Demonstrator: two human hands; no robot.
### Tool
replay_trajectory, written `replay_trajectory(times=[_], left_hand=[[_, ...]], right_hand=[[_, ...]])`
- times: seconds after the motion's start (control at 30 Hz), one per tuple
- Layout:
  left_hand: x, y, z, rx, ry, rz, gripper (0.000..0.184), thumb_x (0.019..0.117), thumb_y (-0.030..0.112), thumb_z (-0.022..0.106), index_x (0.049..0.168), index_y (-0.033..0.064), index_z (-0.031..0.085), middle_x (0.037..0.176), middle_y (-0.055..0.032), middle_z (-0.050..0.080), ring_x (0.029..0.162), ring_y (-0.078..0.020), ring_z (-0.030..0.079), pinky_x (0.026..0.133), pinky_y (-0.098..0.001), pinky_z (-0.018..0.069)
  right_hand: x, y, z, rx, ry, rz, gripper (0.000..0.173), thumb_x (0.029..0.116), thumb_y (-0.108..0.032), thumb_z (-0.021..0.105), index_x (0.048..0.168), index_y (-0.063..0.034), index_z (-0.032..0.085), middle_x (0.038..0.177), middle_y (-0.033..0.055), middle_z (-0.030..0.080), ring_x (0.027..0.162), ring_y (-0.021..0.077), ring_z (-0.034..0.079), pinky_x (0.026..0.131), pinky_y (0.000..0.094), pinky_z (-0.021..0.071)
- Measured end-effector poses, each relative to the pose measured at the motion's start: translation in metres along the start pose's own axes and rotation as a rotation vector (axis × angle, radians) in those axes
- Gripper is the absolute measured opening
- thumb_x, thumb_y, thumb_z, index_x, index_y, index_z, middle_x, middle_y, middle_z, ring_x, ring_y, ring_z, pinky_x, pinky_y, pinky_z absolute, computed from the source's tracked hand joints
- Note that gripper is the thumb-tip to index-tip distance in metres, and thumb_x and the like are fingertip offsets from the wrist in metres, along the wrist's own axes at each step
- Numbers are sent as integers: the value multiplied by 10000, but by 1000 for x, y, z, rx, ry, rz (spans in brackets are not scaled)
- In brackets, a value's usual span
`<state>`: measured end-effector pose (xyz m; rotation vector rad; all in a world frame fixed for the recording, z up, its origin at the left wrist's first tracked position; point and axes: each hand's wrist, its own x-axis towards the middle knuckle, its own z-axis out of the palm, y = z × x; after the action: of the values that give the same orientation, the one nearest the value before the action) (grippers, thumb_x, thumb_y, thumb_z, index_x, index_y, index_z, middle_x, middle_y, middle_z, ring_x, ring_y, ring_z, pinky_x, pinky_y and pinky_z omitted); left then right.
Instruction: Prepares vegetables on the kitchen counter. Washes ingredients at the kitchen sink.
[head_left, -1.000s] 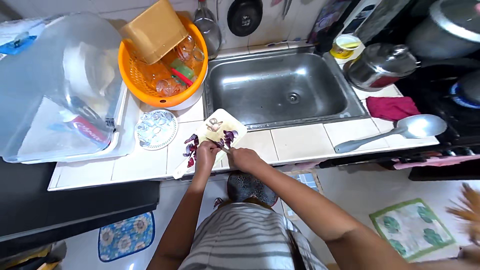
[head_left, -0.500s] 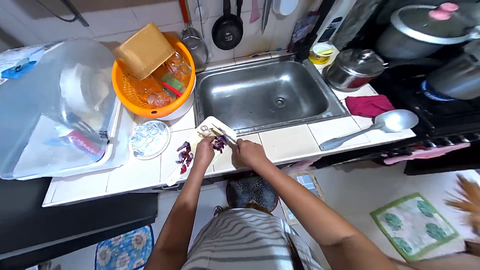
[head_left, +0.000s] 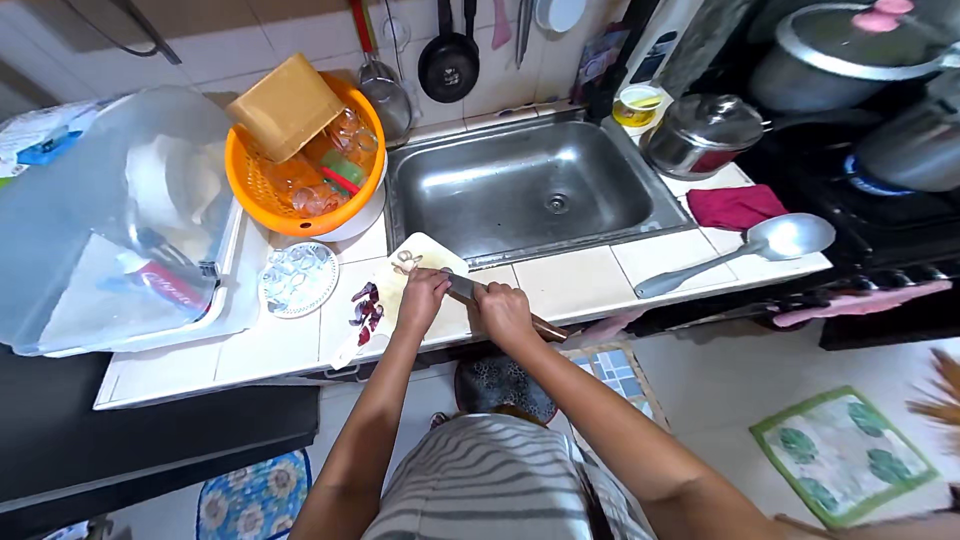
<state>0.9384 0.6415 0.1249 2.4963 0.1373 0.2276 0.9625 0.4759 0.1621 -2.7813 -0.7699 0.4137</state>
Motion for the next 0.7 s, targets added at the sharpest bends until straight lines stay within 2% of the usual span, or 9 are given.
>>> replay_trajectory(times=[0.07,0.17,0.33,0.4,0.43,0.5,0.53,0.6,0.7], left_hand=[[-3,-2,4,0,31,-27,220,1016,72,592,1115,-46,749,1222,-232,695,1216,-399,628,1096,-503,446],[-5,-3,2,-6,17,-92,259,1031,61,559,1210,-42,715,1303,-236,661,1266,-391,607,1119,-489,434],[-10,-8,-5,-75,102,-107,270,1053,84,525,1192,-50,714,1254,-223,687,1230,-386,626,1105,-513,440],[-15,-7,-12,-90,55,-209,343,1036,162,595,1278,-73,655,1288,-257,654,1240,-402,608,1099,-519,439],[-18,-5,-16,-94,-1,-284,481,1002,232,665,1357,-84,588,1339,-277,611,1269,-404,580,1110,-514,430],[-21,2,-20,-81,-88,-415,760,915,308,779,1466,-102,453,1401,-306,536,1285,-409,545,1111,-502,417],[-21,6,-19,-71,-107,-450,828,893,314,803,1488,-109,412,1417,-312,518,1281,-406,545,1107,-493,422],[-19,11,-16,-57,-120,-481,838,884,289,814,1488,-119,400,1416,-317,513,1266,-401,557,1096,-475,437],[-12,17,-14,-21,-139,-509,742,892,234,805,1440,-124,457,1382,-320,533,1246,-404,571,1087,-474,449]], right_hand=[[1,0,-2,-9,-34,18,345,1043,-94,500,1353,-9,625,1228,254,665,1159,429,630,919,564,475],[5,4,-7,2,-57,52,338,1049,-128,517,1349,-14,624,1236,247,662,1165,424,629,930,562,477],[11,19,-17,140,-133,136,357,1084,-257,491,1320,-41,647,1230,247,665,1172,419,639,950,588,489],[14,25,-19,205,-172,159,354,1095,-250,459,1284,-28,660,1226,248,676,1192,414,636,980,592,478],[16,27,-19,223,-185,169,348,1096,-241,451,1277,-25,656,1215,252,680,1189,419,638,981,597,478],[21,30,-19,240,-206,171,345,1100,-226,443,1342,-47,610,1202,262,680,1173,436,643,974,610,482],[24,29,-20,245,-217,169,368,1101,-222,438,1409,-71,571,1212,263,676,1174,441,642,979,613,482],[30,29,-20,244,-223,143,399,1099,-214,436,1469,-100,530,1218,256,677,1169,438,645,977,612,487],[38,25,-23,192,-215,109,388,1081,-188,457,1442,-82,551,1212,255,676,1158,437,647,955,616,494]])
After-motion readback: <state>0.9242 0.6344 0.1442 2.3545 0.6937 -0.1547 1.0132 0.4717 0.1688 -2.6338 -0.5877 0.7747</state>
